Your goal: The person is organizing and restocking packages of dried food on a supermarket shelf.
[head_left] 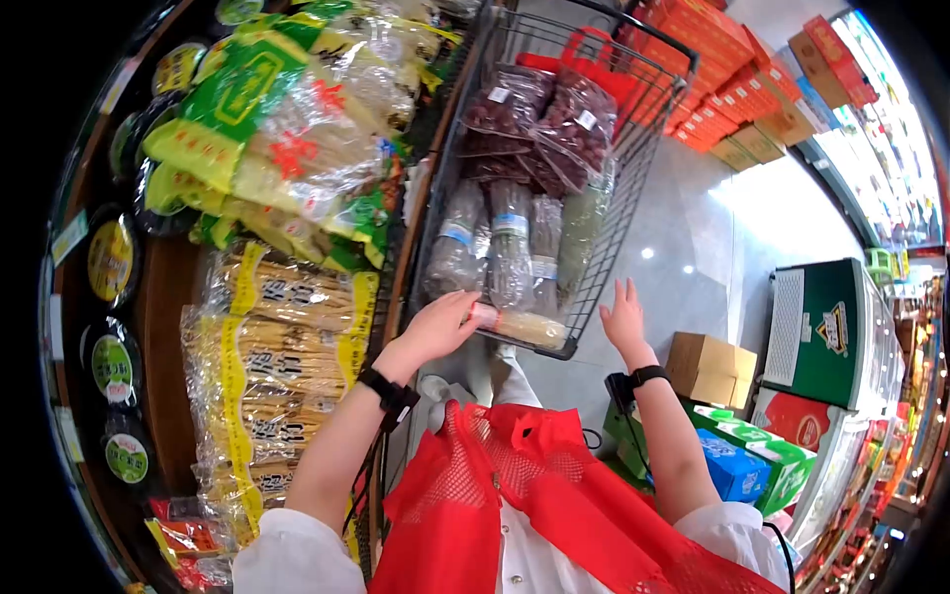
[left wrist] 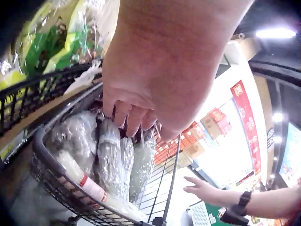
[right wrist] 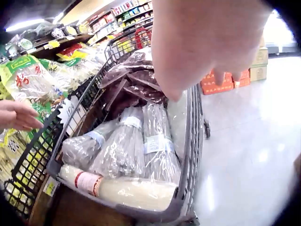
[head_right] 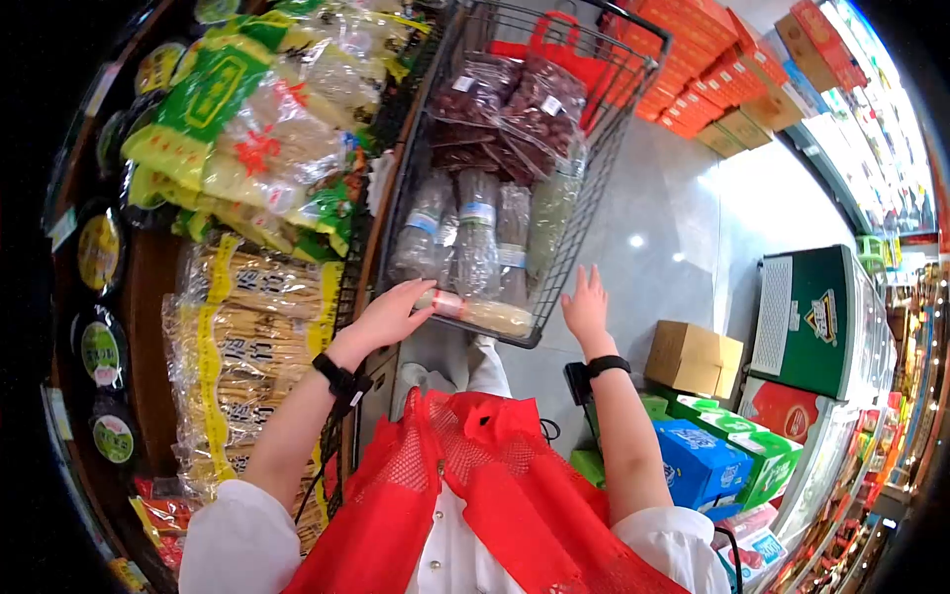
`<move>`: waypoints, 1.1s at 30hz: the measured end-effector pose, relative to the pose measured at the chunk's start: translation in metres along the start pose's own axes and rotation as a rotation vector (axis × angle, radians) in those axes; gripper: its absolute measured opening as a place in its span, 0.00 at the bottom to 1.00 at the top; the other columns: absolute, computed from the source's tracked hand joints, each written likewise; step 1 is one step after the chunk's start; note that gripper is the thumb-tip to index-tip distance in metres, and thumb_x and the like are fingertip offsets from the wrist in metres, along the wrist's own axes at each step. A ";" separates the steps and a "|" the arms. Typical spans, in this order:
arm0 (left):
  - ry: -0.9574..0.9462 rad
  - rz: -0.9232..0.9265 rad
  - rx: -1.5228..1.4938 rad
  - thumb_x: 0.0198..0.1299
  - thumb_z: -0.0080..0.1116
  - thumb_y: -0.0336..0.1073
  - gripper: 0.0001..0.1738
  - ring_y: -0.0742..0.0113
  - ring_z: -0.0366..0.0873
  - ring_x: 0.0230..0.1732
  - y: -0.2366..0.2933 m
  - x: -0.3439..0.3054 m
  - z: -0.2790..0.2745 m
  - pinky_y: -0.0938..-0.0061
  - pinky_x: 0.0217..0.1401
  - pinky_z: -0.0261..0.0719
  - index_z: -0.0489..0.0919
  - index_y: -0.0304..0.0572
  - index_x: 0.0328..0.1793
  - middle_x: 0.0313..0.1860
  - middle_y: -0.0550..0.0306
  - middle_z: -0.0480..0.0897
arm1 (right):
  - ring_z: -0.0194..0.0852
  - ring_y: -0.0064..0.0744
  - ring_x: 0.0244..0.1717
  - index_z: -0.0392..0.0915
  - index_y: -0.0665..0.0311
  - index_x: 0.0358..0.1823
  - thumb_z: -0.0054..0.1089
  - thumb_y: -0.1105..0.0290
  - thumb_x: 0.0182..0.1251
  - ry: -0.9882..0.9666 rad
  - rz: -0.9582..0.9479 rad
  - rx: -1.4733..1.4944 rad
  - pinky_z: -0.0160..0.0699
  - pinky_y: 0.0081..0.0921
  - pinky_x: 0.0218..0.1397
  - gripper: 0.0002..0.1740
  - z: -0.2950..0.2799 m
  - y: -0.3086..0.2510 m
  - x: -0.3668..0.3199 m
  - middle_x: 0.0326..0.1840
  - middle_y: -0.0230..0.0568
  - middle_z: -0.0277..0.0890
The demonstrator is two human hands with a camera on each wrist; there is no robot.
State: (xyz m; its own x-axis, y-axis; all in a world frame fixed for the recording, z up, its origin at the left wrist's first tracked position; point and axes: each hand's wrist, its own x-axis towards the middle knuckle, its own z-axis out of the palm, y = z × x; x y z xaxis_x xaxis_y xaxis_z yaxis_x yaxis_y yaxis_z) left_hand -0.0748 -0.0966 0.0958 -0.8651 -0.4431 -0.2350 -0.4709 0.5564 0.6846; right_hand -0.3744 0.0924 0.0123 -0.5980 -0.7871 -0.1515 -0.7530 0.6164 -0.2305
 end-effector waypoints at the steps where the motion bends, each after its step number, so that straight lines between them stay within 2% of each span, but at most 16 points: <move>1: -0.030 -0.016 -0.001 0.59 0.50 0.40 0.25 0.49 0.63 0.62 -0.010 0.017 0.017 0.65 0.63 0.62 0.66 0.35 0.61 0.59 0.41 0.68 | 0.55 0.57 0.62 0.53 0.64 0.65 0.59 0.62 0.54 0.013 -0.039 0.074 0.58 0.46 0.62 0.38 0.003 0.004 0.008 0.69 0.58 0.45; 4: -0.123 -0.099 -0.022 0.57 0.49 0.39 0.25 0.47 0.66 0.59 -0.012 0.057 0.049 0.63 0.62 0.64 0.66 0.33 0.59 0.57 0.40 0.70 | 0.59 0.60 0.59 0.47 0.66 0.67 0.59 0.62 0.54 -0.017 -0.050 0.172 0.62 0.45 0.59 0.43 -0.001 0.001 0.032 0.68 0.63 0.43; 6: -0.064 -0.217 -0.048 0.57 0.50 0.39 0.27 0.46 0.66 0.59 -0.018 0.079 0.071 0.63 0.62 0.64 0.64 0.30 0.60 0.57 0.38 0.69 | 0.60 0.62 0.59 0.43 0.68 0.68 0.60 0.61 0.54 -0.054 -0.019 0.203 0.62 0.45 0.59 0.45 -0.004 -0.007 0.045 0.68 0.66 0.41; 8: -0.059 -0.263 -0.128 0.55 0.53 0.40 0.32 0.44 0.63 0.61 -0.026 0.101 0.088 0.62 0.64 0.61 0.60 0.28 0.62 0.59 0.35 0.67 | 0.60 0.61 0.59 0.31 0.69 0.69 0.60 0.59 0.53 -0.196 0.068 0.171 0.58 0.49 0.61 0.53 -0.002 -0.011 0.059 0.69 0.71 0.35; 10: 0.036 -0.444 -0.172 0.54 0.55 0.41 0.37 0.42 0.59 0.64 -0.027 0.119 0.102 0.62 0.66 0.58 0.55 0.28 0.65 0.62 0.33 0.62 | 0.60 0.61 0.60 0.26 0.68 0.69 0.60 0.58 0.53 -0.298 0.153 0.112 0.55 0.51 0.62 0.56 -0.004 -0.021 0.068 0.69 0.71 0.33; 11: 0.062 -0.475 -0.166 0.52 0.56 0.42 0.44 0.41 0.51 0.68 -0.041 0.128 0.117 0.59 0.68 0.53 0.46 0.32 0.69 0.67 0.32 0.53 | 0.59 0.60 0.61 0.20 0.67 0.69 0.60 0.57 0.53 -0.395 0.223 0.050 0.52 0.53 0.63 0.59 -0.003 -0.024 0.069 0.70 0.72 0.31; 12: 0.042 -0.480 -0.167 0.52 0.56 0.42 0.44 0.41 0.51 0.68 -0.039 0.135 0.122 0.59 0.68 0.53 0.46 0.32 0.69 0.67 0.32 0.53 | 0.59 0.60 0.61 0.20 0.67 0.69 0.60 0.57 0.53 -0.410 0.237 0.051 0.52 0.53 0.63 0.59 0.001 -0.027 0.070 0.70 0.72 0.31; 15: 0.098 -0.507 -0.037 0.51 0.58 0.45 0.52 0.36 0.40 0.70 -0.033 0.161 0.127 0.52 0.70 0.44 0.36 0.40 0.72 0.71 0.33 0.39 | 0.61 0.58 0.61 0.09 0.67 0.65 0.61 0.55 0.52 -0.575 0.349 -0.063 0.56 0.52 0.62 0.65 0.010 -0.030 0.080 0.70 0.68 0.29; 16: 0.086 -0.510 -0.039 0.51 0.58 0.45 0.52 0.36 0.40 0.70 -0.031 0.169 0.130 0.52 0.70 0.44 0.36 0.40 0.72 0.71 0.33 0.39 | 0.61 0.58 0.61 0.09 0.67 0.65 0.61 0.55 0.52 -0.585 0.356 -0.064 0.56 0.52 0.62 0.65 0.009 -0.028 0.080 0.70 0.68 0.29; 19: -0.028 -0.743 0.119 0.47 0.63 0.49 0.57 0.34 0.40 0.70 -0.023 0.196 0.136 0.47 0.68 0.44 0.33 0.44 0.73 0.72 0.35 0.35 | 0.61 0.59 0.60 0.12 0.66 0.66 0.60 0.56 0.52 -0.616 0.278 -0.020 0.57 0.51 0.61 0.63 0.000 -0.023 0.082 0.70 0.69 0.29; 22: 0.009 -0.892 0.105 0.43 0.67 0.50 0.62 0.36 0.42 0.69 -0.015 0.212 0.132 0.46 0.66 0.47 0.33 0.45 0.73 0.72 0.36 0.35 | 0.56 0.63 0.62 0.18 0.59 0.69 0.58 0.59 0.51 -0.727 0.272 0.066 0.51 0.52 0.64 0.59 -0.003 -0.018 0.089 0.72 0.62 0.32; 23: 0.034 -0.926 0.155 0.39 0.70 0.50 0.64 0.37 0.46 0.68 -0.018 0.217 0.134 0.49 0.65 0.53 0.35 0.45 0.72 0.71 0.35 0.41 | 0.55 0.64 0.63 0.19 0.58 0.70 0.58 0.59 0.51 -0.773 0.273 0.105 0.52 0.51 0.64 0.58 0.002 -0.014 0.091 0.72 0.61 0.32; 24: 0.032 -0.927 0.148 0.39 0.70 0.50 0.64 0.37 0.46 0.68 -0.022 0.221 0.133 0.49 0.65 0.53 0.35 0.45 0.72 0.71 0.35 0.41 | 0.54 0.64 0.63 0.21 0.56 0.71 0.57 0.60 0.51 -0.820 0.272 0.143 0.52 0.50 0.64 0.57 0.003 -0.013 0.094 0.72 0.60 0.32; 26: 0.160 -0.834 0.160 0.38 0.71 0.49 0.62 0.38 0.51 0.66 -0.031 0.227 0.131 0.53 0.63 0.58 0.38 0.44 0.72 0.67 0.35 0.50 | 0.54 0.64 0.64 0.22 0.57 0.71 0.56 0.61 0.51 -0.861 0.276 0.137 0.53 0.50 0.64 0.56 0.003 -0.011 0.098 0.72 0.59 0.32; 27: 0.182 -0.848 0.212 0.36 0.71 0.48 0.62 0.40 0.57 0.62 -0.031 0.231 0.129 0.57 0.60 0.63 0.39 0.45 0.72 0.62 0.36 0.59 | 0.53 0.64 0.64 0.23 0.58 0.71 0.55 0.63 0.51 -0.898 0.278 0.137 0.53 0.50 0.64 0.55 0.002 -0.012 0.099 0.72 0.58 0.31; 33: 0.128 -0.906 0.090 0.34 0.69 0.47 0.64 0.42 0.65 0.57 -0.043 0.238 0.103 0.62 0.58 0.68 0.36 0.49 0.73 0.58 0.32 0.64 | 0.56 0.62 0.63 0.25 0.58 0.71 0.52 0.68 0.50 -0.894 0.325 0.063 0.54 0.49 0.63 0.53 -0.006 -0.024 0.102 0.72 0.60 0.32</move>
State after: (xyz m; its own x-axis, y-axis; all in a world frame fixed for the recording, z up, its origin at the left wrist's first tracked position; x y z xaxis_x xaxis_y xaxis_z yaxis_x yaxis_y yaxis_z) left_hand -0.2785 -0.1540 -0.0607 -0.1355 -0.8079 -0.5735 -0.9758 0.0085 0.2185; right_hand -0.4188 -0.0025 0.0084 -0.3247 -0.3202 -0.8900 -0.5548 0.8266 -0.0950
